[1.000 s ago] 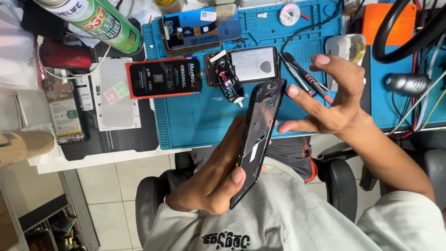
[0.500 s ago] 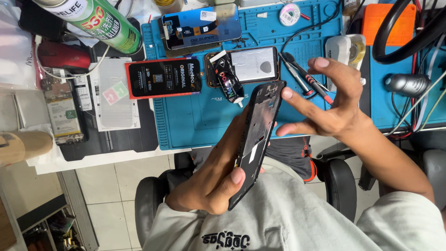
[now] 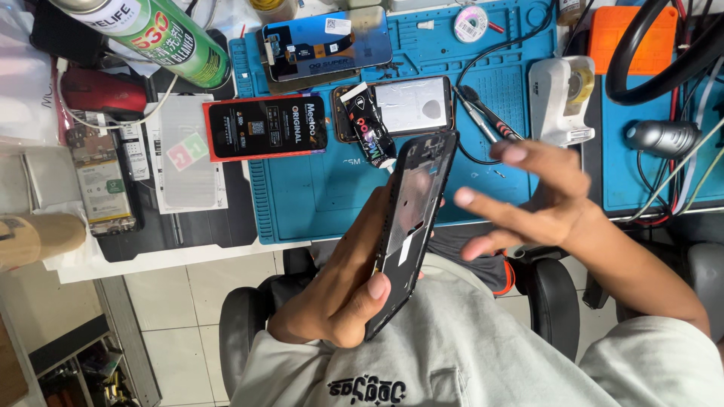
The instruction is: The person holds a phone mid-frame and squeezes adhesive from a tube along its edge, working around the frame. They then press and align the frame, set it down, and later use a small tool to work along the phone's edge on the mat.
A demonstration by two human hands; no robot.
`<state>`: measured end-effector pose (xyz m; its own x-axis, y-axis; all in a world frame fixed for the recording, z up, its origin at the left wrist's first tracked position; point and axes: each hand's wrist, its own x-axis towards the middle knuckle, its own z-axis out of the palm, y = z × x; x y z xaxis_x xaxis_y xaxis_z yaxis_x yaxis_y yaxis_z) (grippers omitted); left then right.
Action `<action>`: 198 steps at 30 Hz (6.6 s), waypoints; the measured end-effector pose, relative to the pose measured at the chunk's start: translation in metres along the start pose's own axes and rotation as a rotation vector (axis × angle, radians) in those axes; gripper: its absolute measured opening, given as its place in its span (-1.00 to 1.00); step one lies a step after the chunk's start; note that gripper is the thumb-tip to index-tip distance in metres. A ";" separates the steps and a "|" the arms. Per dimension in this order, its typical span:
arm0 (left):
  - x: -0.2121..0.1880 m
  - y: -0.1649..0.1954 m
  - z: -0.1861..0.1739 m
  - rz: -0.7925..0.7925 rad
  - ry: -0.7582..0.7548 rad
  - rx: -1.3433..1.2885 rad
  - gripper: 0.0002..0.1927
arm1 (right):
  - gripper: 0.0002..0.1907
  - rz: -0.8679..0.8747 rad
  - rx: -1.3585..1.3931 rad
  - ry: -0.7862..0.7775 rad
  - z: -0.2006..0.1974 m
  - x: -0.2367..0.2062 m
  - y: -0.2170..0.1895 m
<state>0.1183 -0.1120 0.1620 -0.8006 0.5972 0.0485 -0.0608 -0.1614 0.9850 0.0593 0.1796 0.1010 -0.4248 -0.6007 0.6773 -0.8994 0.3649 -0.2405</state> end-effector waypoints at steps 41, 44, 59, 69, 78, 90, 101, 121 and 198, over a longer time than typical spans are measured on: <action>0.001 -0.012 -0.009 0.056 0.049 0.108 -0.29 | -0.30 -0.114 -0.041 0.028 0.012 0.006 -0.002; 0.002 -0.012 -0.010 0.052 0.065 0.060 -0.29 | -0.27 -0.224 0.002 0.047 0.020 0.007 -0.007; -0.003 -0.016 -0.011 0.104 0.068 0.107 -0.31 | -0.33 -0.097 -0.004 0.066 0.007 0.014 0.005; -0.011 -0.012 -0.013 -0.115 0.007 -0.098 -0.15 | -0.39 -0.090 -0.066 0.007 0.013 0.010 0.003; -0.015 -0.001 -0.017 -0.043 0.005 0.054 -0.19 | -0.43 -0.116 -0.073 -0.032 0.010 0.013 -0.002; -0.021 -0.007 -0.020 0.022 0.019 0.097 -0.22 | -0.39 -0.064 -0.168 -0.046 0.008 0.020 -0.004; -0.024 -0.002 -0.022 0.045 0.007 0.073 -0.24 | -0.36 -0.053 -0.181 0.029 0.017 0.014 0.009; -0.027 -0.003 -0.027 0.060 -0.052 0.056 -0.13 | -0.38 -0.076 -0.221 0.030 0.008 0.021 -0.004; -0.023 -0.013 -0.008 0.036 -0.119 -0.229 0.22 | -0.71 0.464 0.985 0.460 0.019 0.041 -0.044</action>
<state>0.1328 -0.1303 0.1465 -0.7298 0.6739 0.1149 -0.1782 -0.3497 0.9198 0.0796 0.1254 0.1258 -0.8362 -0.1688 0.5219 -0.4455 -0.3459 -0.8257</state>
